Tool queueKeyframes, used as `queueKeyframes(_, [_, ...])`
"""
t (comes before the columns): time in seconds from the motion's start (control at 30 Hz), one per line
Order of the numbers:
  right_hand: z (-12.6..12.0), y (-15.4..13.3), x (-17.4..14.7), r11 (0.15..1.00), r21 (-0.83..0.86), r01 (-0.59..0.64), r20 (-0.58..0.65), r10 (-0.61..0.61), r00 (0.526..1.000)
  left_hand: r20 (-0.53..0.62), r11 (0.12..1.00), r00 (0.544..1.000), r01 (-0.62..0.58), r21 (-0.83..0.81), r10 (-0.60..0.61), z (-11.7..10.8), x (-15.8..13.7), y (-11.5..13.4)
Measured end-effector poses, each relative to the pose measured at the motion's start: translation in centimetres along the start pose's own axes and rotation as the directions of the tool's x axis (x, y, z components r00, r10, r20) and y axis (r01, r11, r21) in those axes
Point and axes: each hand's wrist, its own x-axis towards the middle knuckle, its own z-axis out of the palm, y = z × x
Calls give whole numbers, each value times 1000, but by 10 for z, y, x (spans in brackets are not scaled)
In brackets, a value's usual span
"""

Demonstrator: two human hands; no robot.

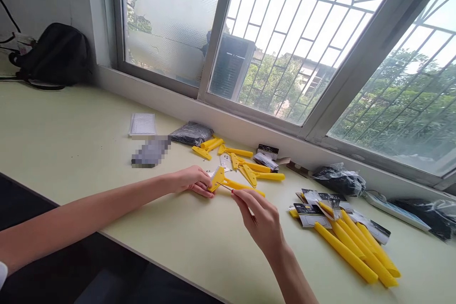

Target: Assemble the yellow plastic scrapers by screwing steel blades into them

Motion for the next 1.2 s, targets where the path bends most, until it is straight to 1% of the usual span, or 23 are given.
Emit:
queueKeyframes(0.1, [0,-1,3,999,-4,-45,-38,45,998,6,1000,1000,3,6,-3,0,0,0])
queueKeyframes(0.4, [3,0,2,996,-12,-91,19,92,996,26,999,999,-32,11,31,1,0,-1])
queueKeyframes(0.63, [4,1,1,993,-4,-115,39,115,993,9,998,998,-56,16,56,2,0,-2])
queueKeyframes(0.8, [3,-2,15,984,36,-176,67,174,982,3,998,998,-68,17,68,5,-3,0])
queueKeyframes(0.93, [9,-6,37,962,99,-254,52,250,967,0,997,997,-77,21,77,6,-5,2])
queueKeyframes(1.07, [23,-5,56,928,168,-331,13,334,942,-1,996,997,-78,38,78,6,-7,3])
queueKeyframes(1.2, [39,-3,59,872,275,-406,-48,434,900,11,995,996,-89,39,89,6,-8,4])
